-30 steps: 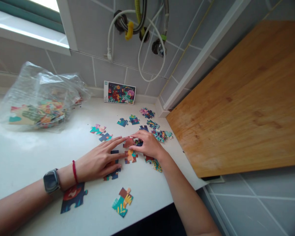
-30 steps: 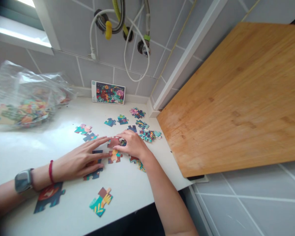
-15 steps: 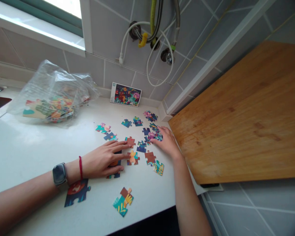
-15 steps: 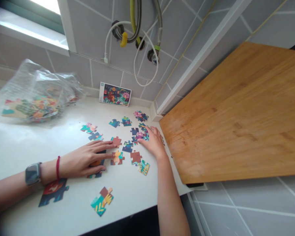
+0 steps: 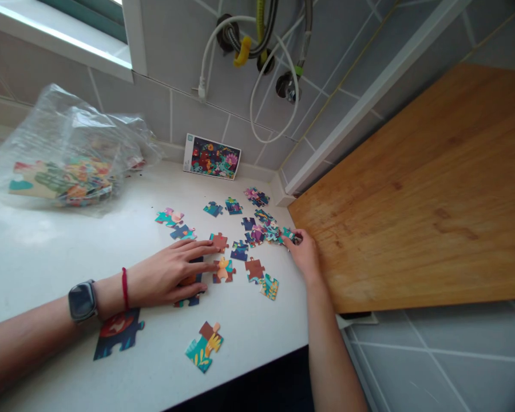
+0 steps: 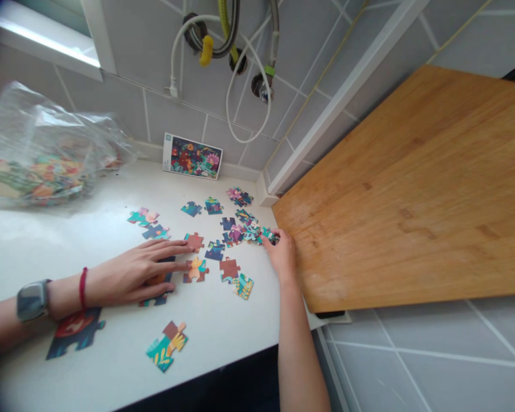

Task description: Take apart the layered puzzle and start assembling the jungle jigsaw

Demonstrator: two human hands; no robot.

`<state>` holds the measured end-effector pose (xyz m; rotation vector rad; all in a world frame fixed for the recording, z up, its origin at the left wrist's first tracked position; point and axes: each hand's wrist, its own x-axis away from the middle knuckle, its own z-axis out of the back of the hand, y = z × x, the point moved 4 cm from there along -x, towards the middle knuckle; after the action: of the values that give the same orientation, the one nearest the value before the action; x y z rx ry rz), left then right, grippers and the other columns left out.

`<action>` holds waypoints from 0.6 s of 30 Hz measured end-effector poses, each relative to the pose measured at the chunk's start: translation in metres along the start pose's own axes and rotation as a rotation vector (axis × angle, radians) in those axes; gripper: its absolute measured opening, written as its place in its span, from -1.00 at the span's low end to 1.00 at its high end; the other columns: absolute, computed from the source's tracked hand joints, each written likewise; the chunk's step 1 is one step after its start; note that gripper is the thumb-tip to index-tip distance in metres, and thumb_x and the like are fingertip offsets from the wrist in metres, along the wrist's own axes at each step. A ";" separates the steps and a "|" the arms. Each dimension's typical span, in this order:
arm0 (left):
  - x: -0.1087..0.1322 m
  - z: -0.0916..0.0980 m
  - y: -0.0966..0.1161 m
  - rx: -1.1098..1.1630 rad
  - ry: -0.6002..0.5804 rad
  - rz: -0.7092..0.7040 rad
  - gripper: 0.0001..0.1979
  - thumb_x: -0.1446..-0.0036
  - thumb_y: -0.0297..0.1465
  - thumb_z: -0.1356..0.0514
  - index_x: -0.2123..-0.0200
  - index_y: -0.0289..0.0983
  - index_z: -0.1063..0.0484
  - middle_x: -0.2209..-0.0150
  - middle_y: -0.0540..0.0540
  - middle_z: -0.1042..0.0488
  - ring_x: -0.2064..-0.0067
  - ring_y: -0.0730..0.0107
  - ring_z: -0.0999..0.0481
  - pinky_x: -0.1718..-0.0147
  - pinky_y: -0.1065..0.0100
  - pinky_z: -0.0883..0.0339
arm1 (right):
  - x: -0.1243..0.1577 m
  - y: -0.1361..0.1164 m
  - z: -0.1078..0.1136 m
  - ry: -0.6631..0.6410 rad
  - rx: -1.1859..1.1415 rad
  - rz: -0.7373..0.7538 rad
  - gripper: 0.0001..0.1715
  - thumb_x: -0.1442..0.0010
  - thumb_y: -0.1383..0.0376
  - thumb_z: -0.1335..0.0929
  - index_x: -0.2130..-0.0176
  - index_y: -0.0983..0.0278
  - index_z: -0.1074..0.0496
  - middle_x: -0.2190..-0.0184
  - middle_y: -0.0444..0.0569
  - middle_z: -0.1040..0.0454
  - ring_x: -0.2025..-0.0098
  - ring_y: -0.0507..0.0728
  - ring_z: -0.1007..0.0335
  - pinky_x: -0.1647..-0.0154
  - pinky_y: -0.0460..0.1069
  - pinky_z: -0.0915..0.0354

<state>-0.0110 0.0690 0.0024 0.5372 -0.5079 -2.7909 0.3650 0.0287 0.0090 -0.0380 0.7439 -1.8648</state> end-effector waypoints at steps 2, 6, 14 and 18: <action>0.000 0.000 0.000 -0.005 -0.004 0.004 -0.55 -0.36 -0.15 -0.19 -0.28 0.04 -0.40 -0.40 -0.04 -0.30 -0.34 0.02 -0.36 -0.35 -0.04 -0.21 | 0.000 -0.002 0.004 0.095 0.005 -0.005 -0.55 -0.17 0.04 -0.45 0.07 0.29 -0.51 0.12 0.17 -0.58 0.04 0.30 -0.48 -0.08 0.20 -0.38; -0.001 0.000 0.000 -0.012 -0.002 0.001 -0.55 -0.36 -0.15 -0.19 -0.28 0.04 -0.40 -0.39 -0.04 -0.31 -0.33 0.01 -0.38 -0.35 -0.04 -0.21 | 0.009 -0.031 0.003 0.050 -0.044 0.209 -0.61 -0.29 0.11 -0.39 -0.02 0.27 -0.52 -0.01 0.18 -0.50 -0.12 0.28 -0.41 -0.24 0.20 -0.30; -0.002 0.003 0.002 0.062 0.059 -0.022 -0.54 -0.35 -0.17 -0.21 -0.28 0.06 -0.41 -0.36 -0.04 -0.36 -0.31 0.04 -0.41 -0.35 -0.01 -0.21 | 0.038 -0.088 -0.031 -0.435 0.014 0.514 -0.58 -0.37 0.36 -0.33 -0.15 0.07 -0.54 -0.31 0.00 -0.35 -0.36 0.23 -0.18 -0.42 0.25 -0.10; -0.003 0.004 0.004 0.048 0.049 -0.040 -0.54 -0.35 -0.18 -0.20 -0.29 0.02 -0.40 -0.35 -0.04 -0.38 -0.32 0.04 -0.39 -0.33 -0.02 -0.23 | 0.034 -0.091 -0.033 -0.451 0.121 0.496 -0.51 -0.40 0.32 -0.32 -0.27 0.09 -0.45 -0.28 0.06 -0.37 -0.32 0.27 -0.22 -0.37 0.27 -0.14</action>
<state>-0.0089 0.0675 0.0083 0.6305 -0.5605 -2.8016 0.2632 0.0361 0.0180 -0.1752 0.2893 -1.3529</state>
